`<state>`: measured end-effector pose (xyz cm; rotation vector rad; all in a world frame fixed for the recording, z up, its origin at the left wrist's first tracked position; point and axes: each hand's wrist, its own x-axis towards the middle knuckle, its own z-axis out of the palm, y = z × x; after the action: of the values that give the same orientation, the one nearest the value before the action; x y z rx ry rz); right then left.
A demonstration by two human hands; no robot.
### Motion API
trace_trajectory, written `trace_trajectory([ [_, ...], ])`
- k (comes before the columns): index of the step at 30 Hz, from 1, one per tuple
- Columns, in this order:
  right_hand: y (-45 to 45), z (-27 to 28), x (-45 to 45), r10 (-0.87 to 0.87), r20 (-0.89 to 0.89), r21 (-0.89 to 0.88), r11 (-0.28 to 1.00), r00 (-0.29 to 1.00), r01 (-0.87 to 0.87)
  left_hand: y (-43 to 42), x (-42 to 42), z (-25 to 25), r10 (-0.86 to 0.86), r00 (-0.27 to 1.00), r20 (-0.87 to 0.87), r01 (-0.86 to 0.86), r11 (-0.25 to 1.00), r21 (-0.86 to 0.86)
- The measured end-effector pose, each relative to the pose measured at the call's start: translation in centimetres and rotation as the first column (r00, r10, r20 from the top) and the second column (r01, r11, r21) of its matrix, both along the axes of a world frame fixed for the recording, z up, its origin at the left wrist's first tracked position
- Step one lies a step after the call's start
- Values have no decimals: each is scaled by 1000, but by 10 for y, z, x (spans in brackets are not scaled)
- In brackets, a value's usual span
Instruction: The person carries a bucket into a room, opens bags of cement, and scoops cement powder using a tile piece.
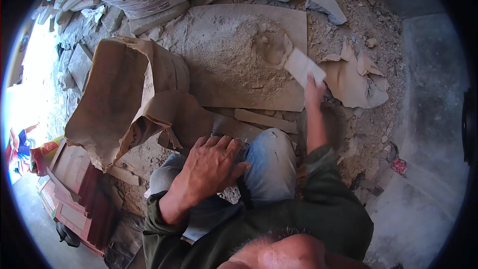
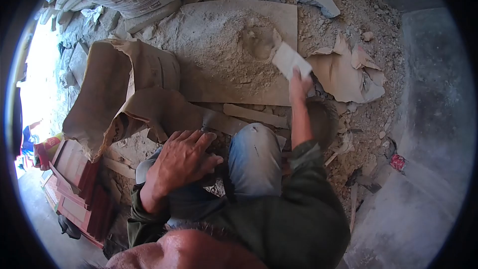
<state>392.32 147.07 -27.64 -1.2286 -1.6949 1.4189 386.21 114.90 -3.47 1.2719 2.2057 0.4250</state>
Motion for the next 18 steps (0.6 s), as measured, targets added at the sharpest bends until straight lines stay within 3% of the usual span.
trace_trajectory([
  [2, -14, -41, 28, -129, 120, -185, 971, 984, 149, -1, 0, -1, 9, 1000, 11, -9, 1000, -5],
  [3, -19, -57, 27, -126, 116, -190, 971, 985, 146, -1, 0, -2, 11, 1000, 7, -11, 1000, -10],
  [5, -34, -88, 20, -236, 76, -365, 898, 969, 247, -1, 2, -5, 10, 1000, -5, -10, 1000, -19],
  [6, -32, -112, 13, -235, 72, -371, 896, 969, 245, -1, 2, -7, 11, 1000, -11, -11, 1000, -25],
  [8, -18, -149, -10, -297, -90, -557, 807, 951, 199, -1, 4, -9, 5, 1000, -8, -5, 1000, -19],
  [12, -18, -103, -56, -249, -107, -635, 762, 963, 126, 3, 7, -9, -17, 1000, -12, 17, 1000, -14],
  [14, -13, -95, -67, -120, -220, -467, 884, 968, 4, 3, 8, -9, -13, 1000, -19, 13, 1000, -1],
  [15, -16, -73, -72, -121, -215, -466, 885, 969, 7, 4, 9, -10, -14, 1000, -14, 14, 1000, -1],
  [17, -24, -22, -81, 158, 86, -109, 983, 984, -149, 4, 8, -10, -24, 999, -25, 24, 1000, 4],
  [18, -22, -21, -85, 113, 309, 82, 986, 944, -145, 4, 8, -8, -25, 999, -27, 25, 1000, 3],
])
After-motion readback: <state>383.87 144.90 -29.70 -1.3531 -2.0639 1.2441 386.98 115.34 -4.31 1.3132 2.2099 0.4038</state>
